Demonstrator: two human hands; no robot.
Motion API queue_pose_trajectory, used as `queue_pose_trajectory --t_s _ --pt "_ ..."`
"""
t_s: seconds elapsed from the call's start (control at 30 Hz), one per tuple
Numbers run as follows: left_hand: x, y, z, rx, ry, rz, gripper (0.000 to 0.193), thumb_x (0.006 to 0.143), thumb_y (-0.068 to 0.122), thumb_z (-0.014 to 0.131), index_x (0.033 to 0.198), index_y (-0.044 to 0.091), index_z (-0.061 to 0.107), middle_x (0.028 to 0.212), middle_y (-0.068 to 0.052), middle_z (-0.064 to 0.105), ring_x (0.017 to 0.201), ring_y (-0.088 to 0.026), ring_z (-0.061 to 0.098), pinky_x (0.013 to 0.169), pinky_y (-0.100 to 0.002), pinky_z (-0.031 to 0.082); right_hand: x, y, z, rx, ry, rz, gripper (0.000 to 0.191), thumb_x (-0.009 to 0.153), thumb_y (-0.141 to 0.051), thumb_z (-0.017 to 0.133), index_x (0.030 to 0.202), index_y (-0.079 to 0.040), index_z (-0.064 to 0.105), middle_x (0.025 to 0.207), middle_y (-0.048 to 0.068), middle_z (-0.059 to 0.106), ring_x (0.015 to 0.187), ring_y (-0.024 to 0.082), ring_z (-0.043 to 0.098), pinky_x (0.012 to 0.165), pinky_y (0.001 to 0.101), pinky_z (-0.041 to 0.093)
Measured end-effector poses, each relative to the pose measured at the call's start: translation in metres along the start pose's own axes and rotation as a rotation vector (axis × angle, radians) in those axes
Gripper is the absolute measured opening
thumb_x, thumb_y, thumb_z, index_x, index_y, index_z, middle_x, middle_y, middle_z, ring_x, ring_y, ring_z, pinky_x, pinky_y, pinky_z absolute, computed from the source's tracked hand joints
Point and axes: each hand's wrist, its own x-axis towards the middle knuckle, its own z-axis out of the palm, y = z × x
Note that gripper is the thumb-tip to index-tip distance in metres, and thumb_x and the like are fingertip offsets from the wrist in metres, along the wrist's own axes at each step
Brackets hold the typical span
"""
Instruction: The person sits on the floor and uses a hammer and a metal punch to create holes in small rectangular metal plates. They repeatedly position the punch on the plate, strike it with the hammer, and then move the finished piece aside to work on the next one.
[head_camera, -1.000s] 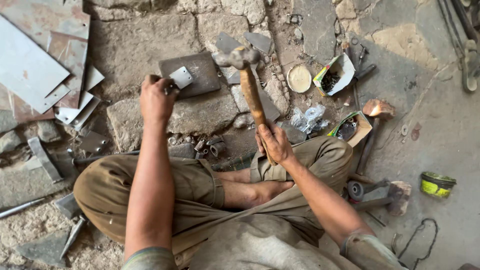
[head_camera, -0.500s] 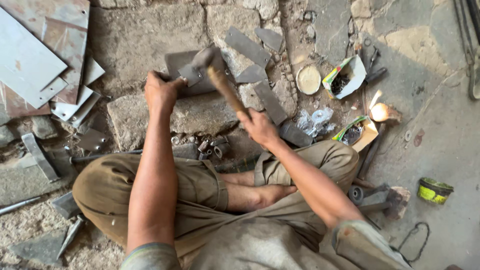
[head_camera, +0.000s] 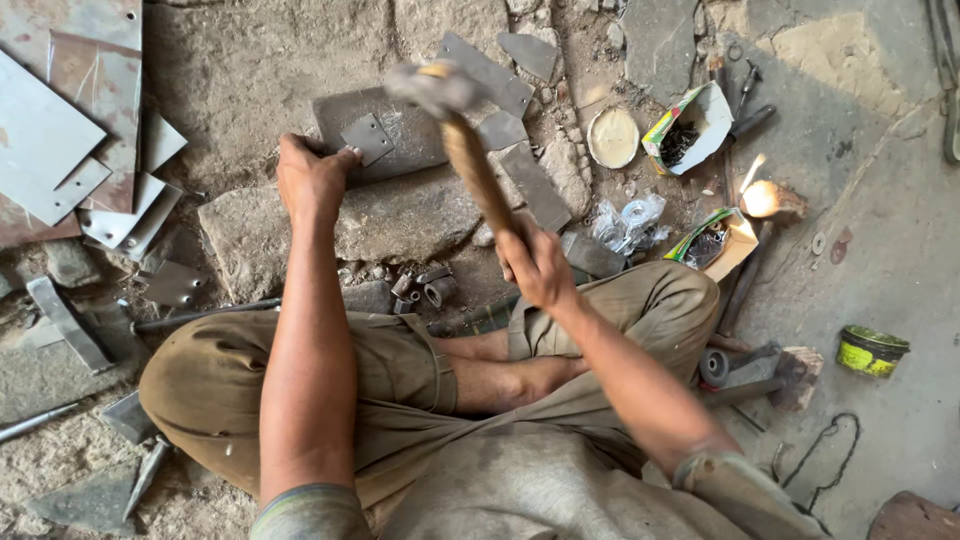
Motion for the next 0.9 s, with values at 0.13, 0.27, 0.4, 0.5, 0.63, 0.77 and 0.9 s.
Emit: queue_pose_trajectory --t_s 0.13,0.27,0.4,0.5,0.63,0.77,0.9 --pt "0.000 -0.002 0.000 -0.035 -0.001 0.001 0.051 0.075 0.024 0.092 0.108 0.004 0.058 0.103 -0.015 0.073 0.091 -0.026 0.071 0.085 -0.039 0.055 -0.002 -0.005 0.001 -0.177 -0.002 -0.050 0.061 0.107 -0.063 0.038 0.117 -0.005 0.053 0.069 0.001 0.055 0.052 0.012 0.056 0.043 0.0294 0.052" --pt "0.003 -0.001 0.001 -0.006 0.008 0.026 0.052 0.074 0.026 0.094 0.107 0.005 0.059 0.103 -0.014 0.072 0.091 -0.025 0.070 0.084 -0.040 0.055 0.005 -0.009 0.000 -0.195 -0.094 0.137 0.063 0.103 -0.064 0.037 0.117 -0.005 0.056 0.058 -0.001 0.053 0.042 0.010 0.052 0.036 0.0279 0.045" --pt "0.004 0.001 0.001 0.027 0.000 -0.015 0.054 0.075 0.028 0.093 0.109 0.004 0.058 0.104 -0.016 0.072 0.091 -0.026 0.070 0.084 -0.041 0.055 0.014 -0.011 0.000 0.020 0.112 -0.359 0.056 0.112 -0.064 0.034 0.101 -0.012 0.052 0.074 -0.001 0.055 0.056 0.010 0.055 0.046 0.0239 0.053" --pt "0.005 0.002 0.000 -0.015 -0.011 0.005 0.055 0.074 0.027 0.093 0.109 0.004 0.057 0.104 -0.016 0.072 0.092 -0.026 0.070 0.084 -0.041 0.056 0.025 -0.010 0.002 -0.460 -0.179 0.263 0.051 0.108 -0.055 0.037 0.095 -0.011 0.058 0.060 0.001 0.050 0.043 0.015 0.042 0.036 0.0320 0.035" --pt "0.005 0.001 0.001 -0.020 0.005 0.053 0.054 0.074 0.026 0.094 0.108 0.002 0.059 0.104 -0.016 0.074 0.093 -0.028 0.071 0.087 -0.042 0.055 0.028 -0.010 0.003 -0.073 -0.083 0.141 0.044 0.103 -0.054 0.042 0.099 -0.013 0.056 0.065 -0.002 0.056 0.045 0.010 0.054 0.035 0.0279 0.048" --pt "0.005 -0.001 0.002 0.053 0.017 0.017 0.059 0.071 0.029 0.095 0.109 0.002 0.059 0.103 -0.018 0.072 0.093 -0.030 0.069 0.086 -0.042 0.054 0.027 -0.019 0.003 -0.312 -0.030 -0.062 0.051 0.107 -0.055 0.042 0.099 -0.008 0.060 0.064 -0.001 0.058 0.044 0.013 0.054 0.039 0.0308 0.045" --pt "0.005 0.000 0.004 0.049 0.023 0.045 0.060 0.069 0.033 0.095 0.107 0.002 0.061 0.105 -0.018 0.074 0.095 -0.031 0.070 0.087 -0.042 0.054 0.025 -0.030 0.001 -0.078 -0.107 0.245 0.052 0.103 -0.055 0.047 0.093 -0.006 0.062 0.061 0.003 0.060 0.046 0.015 0.059 0.039 0.0328 0.048"
